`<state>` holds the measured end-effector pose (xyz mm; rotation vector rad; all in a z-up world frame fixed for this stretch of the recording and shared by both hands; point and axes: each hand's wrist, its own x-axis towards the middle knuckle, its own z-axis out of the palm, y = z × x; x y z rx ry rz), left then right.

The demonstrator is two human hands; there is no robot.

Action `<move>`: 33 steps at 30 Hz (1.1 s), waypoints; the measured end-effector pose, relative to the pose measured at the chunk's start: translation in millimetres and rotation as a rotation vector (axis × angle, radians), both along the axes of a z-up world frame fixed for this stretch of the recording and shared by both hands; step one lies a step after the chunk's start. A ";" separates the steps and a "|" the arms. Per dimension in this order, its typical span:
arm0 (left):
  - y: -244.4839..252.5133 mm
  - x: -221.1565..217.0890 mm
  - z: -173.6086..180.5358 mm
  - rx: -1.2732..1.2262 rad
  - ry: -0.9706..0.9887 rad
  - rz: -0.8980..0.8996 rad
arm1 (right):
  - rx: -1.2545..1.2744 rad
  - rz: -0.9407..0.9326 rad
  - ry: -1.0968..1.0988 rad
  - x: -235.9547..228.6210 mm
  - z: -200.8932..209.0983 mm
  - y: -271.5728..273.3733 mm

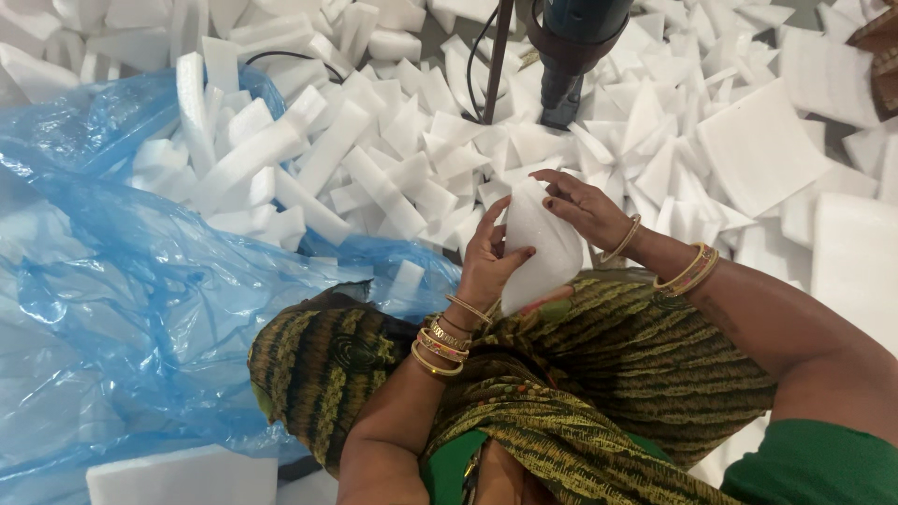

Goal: The person sits on the floor and uses a hot wire cutter to slice white foam blocks into smaller rectangular pieces. They pick up a block, position it under the cutter, and slice it, then place the cut pieces aside.

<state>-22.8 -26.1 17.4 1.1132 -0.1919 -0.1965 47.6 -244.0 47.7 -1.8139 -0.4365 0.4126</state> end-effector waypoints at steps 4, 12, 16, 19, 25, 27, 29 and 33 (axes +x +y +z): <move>-1.3 1.6 -2.6 0.010 0.003 -0.015 | -0.049 -0.019 -0.013 5.3 -5.9 -2.8; -9.1 13.3 7.8 0.119 0.023 0.033 | -0.048 -0.074 -0.037 18.3 -7.6 -7.3; -6.7 48.6 9.5 0.220 -0.055 -0.005 | 0.132 -0.174 0.235 37.3 -5.1 -15.0; -6.5 83.6 6.3 0.196 -0.071 -0.028 | 0.330 -0.245 0.323 72.9 -19.9 -17.8; 5.0 173.7 -5.0 -0.042 -0.020 -0.132 | 0.017 -0.080 -0.444 148.8 -32.6 -21.4; 12.4 194.7 -10.8 -0.051 -0.066 -0.139 | 0.492 -0.158 0.300 171.9 -32.8 -7.9; 10.4 199.9 -21.1 0.017 -0.074 -0.070 | 0.491 -0.112 0.240 175.0 -38.9 -6.3; 1.2 164.1 -48.2 0.323 -0.405 0.163 | -0.027 0.028 -0.590 140.5 -55.3 -4.2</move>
